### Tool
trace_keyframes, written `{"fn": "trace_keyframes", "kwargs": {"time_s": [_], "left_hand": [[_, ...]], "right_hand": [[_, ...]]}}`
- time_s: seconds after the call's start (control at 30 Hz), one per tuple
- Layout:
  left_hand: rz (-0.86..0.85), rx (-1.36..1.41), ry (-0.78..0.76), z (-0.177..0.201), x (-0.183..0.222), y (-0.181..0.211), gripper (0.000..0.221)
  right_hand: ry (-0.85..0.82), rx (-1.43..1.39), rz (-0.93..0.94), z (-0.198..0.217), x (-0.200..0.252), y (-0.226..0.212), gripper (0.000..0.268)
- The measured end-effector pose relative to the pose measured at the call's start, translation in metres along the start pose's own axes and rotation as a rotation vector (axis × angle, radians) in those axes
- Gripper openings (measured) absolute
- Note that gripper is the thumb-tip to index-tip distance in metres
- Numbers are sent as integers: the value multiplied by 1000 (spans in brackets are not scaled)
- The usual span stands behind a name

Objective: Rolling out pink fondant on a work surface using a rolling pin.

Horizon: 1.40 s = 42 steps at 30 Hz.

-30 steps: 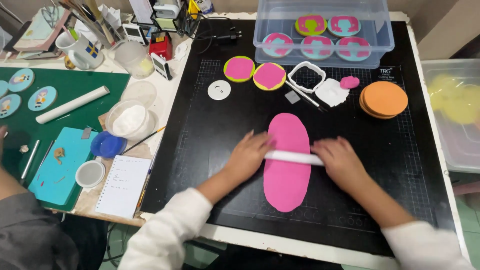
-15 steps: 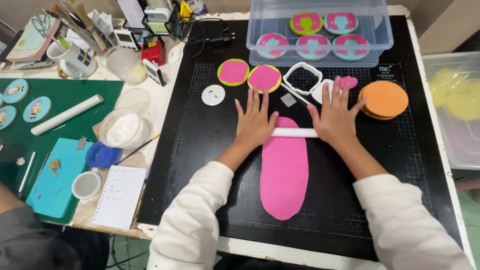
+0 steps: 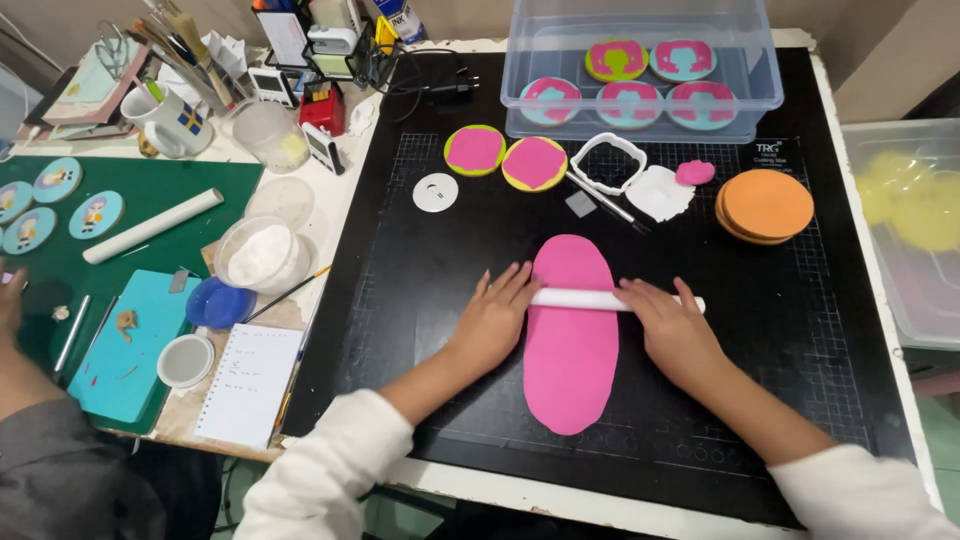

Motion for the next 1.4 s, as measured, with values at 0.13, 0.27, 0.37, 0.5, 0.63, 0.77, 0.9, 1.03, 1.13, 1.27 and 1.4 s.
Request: {"fn": "trace_keyframes", "kwargs": {"time_s": [0.13, 0.27, 0.37, 0.5, 0.63, 0.77, 0.9, 1.03, 1.13, 1.27, 1.4], "left_hand": [[103, 92, -233, 22, 1, 25, 62], [276, 92, -106, 14, -66, -16, 76], [298, -23, 4, 13, -111, -46, 69], [270, -100, 98, 17, -147, -70, 64], [274, -125, 96, 17, -149, -71, 63], [201, -66, -30, 9, -97, -47, 59], [72, -176, -147, 5, -27, -23, 49], [-41, -360, 101, -5, 1, -16, 38], [-50, -391, 156, 4, 21, 11, 42], [141, -106, -5, 24, 16, 32, 59], [308, 123, -13, 26, -26, 3, 75]], "right_hand": [[-161, 32, -46, 13, -10, -17, 54], [-253, 58, -222, 2, -82, -12, 71], [-174, 90, -309, 1, -129, -3, 71], [140, 3, -255, 6, -165, 6, 67], [216, 14, -212, 13, -164, 4, 67], [-100, 24, -140, 9, -110, -2, 60], [-290, 196, -111, 15, -45, 0, 46], [-161, 186, -56, 27, -30, -1, 35], [-200, 149, -50, 27, -19, -9, 38], [-231, 132, -26, 18, -24, -23, 48], [-230, 87, -122, 6, -71, -22, 64]]}}
Point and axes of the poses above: each hand's wrist, its own x-axis away from the middle knuckle, its own z-axis out of the back of the hand, y = z × x, the point moved 3 cm from there along -x, towards the middle knuckle, and after that the axes turned 9 degrees about -z, right-handed, at the moved point
